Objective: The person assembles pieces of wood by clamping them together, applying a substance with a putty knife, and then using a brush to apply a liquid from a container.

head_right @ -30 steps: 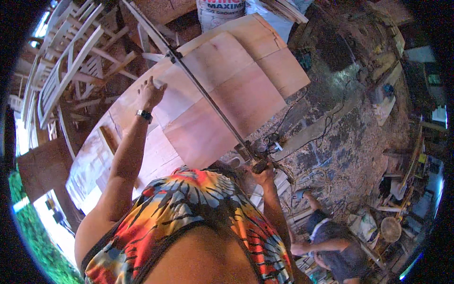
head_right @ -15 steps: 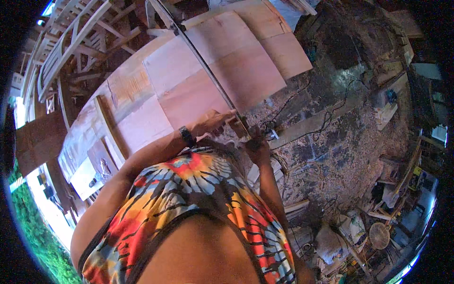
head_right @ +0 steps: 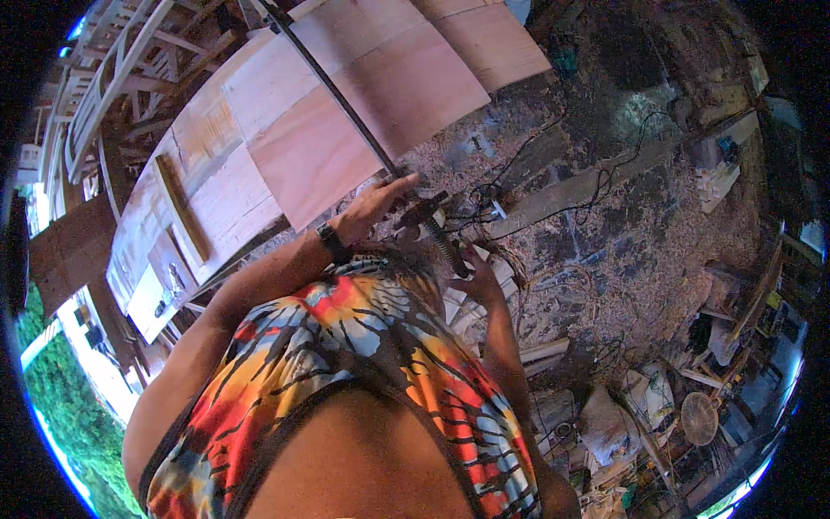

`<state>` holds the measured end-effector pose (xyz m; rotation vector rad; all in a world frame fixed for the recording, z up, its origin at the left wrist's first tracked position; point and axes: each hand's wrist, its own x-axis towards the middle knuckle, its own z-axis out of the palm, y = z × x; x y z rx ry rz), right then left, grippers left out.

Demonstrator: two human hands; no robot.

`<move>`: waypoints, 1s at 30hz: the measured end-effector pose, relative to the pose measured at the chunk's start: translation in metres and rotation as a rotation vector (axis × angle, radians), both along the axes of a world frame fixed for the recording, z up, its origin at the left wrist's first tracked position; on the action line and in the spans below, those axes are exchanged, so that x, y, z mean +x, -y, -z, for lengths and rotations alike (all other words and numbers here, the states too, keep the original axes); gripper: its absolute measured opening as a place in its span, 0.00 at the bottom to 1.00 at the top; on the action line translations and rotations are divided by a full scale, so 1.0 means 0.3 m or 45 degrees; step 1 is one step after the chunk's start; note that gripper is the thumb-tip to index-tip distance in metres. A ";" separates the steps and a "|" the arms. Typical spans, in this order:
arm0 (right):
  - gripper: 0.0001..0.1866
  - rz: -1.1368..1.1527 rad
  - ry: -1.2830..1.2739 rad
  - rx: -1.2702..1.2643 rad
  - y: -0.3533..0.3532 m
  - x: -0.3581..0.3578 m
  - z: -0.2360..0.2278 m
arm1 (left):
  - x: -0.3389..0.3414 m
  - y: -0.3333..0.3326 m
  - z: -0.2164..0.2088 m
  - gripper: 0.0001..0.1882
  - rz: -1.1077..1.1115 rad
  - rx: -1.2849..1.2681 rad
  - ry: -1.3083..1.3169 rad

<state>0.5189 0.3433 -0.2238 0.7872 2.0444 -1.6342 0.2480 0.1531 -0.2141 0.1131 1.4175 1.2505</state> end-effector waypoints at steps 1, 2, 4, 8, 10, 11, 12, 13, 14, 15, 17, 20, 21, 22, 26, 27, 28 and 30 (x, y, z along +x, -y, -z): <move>0.49 -0.044 -0.026 0.014 0.014 -0.007 0.015 | 0.008 0.005 0.000 0.17 0.061 0.063 -0.423; 0.47 -0.089 -0.052 0.027 0.015 -0.008 0.029 | 0.020 -0.003 0.000 0.16 0.098 0.097 -0.630; 0.55 0.024 -0.202 0.021 0.033 0.067 0.197 | 0.030 -0.076 -0.075 0.17 -0.099 -0.072 -0.354; 0.43 0.495 -0.318 -0.372 0.152 0.064 0.185 | 0.068 -0.086 -0.036 0.20 -0.453 -0.306 -0.099; 0.37 0.756 -0.267 -0.337 0.198 0.089 0.227 | 0.099 -0.074 -0.057 0.19 -0.383 -0.195 -0.476; 0.37 0.754 -0.292 -0.343 0.210 0.098 0.256 | 0.091 -0.074 -0.060 0.19 -0.348 -0.141 -0.665; 0.36 0.737 -0.216 -0.277 0.228 0.106 0.304 | 0.088 -0.053 -0.063 0.19 -0.336 -0.116 -0.866; 0.34 0.747 -0.143 -0.193 0.252 0.125 0.359 | 0.083 -0.068 -0.036 0.17 -0.373 -0.199 -0.560; 0.34 0.762 -0.164 -0.204 0.292 0.153 0.436 | 0.077 -0.087 -0.023 0.15 -0.395 -0.280 -0.250; 0.31 0.890 -0.114 -0.331 0.331 0.185 0.534 | 0.058 -0.132 -0.076 0.11 -0.176 -0.424 -0.292; 0.25 0.982 -0.224 -0.629 0.392 0.077 0.461 | 0.064 -0.106 -0.088 0.11 -0.160 -0.398 -0.348; 0.22 1.108 -0.167 -0.918 0.490 0.059 0.439 | 0.102 -0.057 0.081 0.09 0.022 -0.414 -0.766; 0.22 1.125 -0.067 -1.030 0.492 0.061 0.357 | 0.103 -0.034 0.099 0.09 0.175 -0.327 -1.067; 0.21 1.141 0.014 -1.134 0.487 0.063 0.256 | 0.099 -0.019 0.115 0.08 0.165 -0.272 -1.101; 0.21 0.966 0.286 -1.173 0.474 0.230 0.220 | 0.091 -0.117 0.104 0.04 -0.061 -0.266 -0.589; 0.21 0.931 0.304 -1.139 0.482 0.251 0.178 | 0.082 -0.136 0.080 0.03 -0.220 -0.425 -0.288; 0.20 1.117 0.101 -1.305 0.503 0.250 0.133 | 0.080 -0.138 0.074 0.03 -0.223 -0.396 -0.295; 0.20 1.298 -0.114 -1.460 0.511 0.228 -0.022 | 0.085 -0.130 0.096 0.29 -0.403 -0.250 -0.333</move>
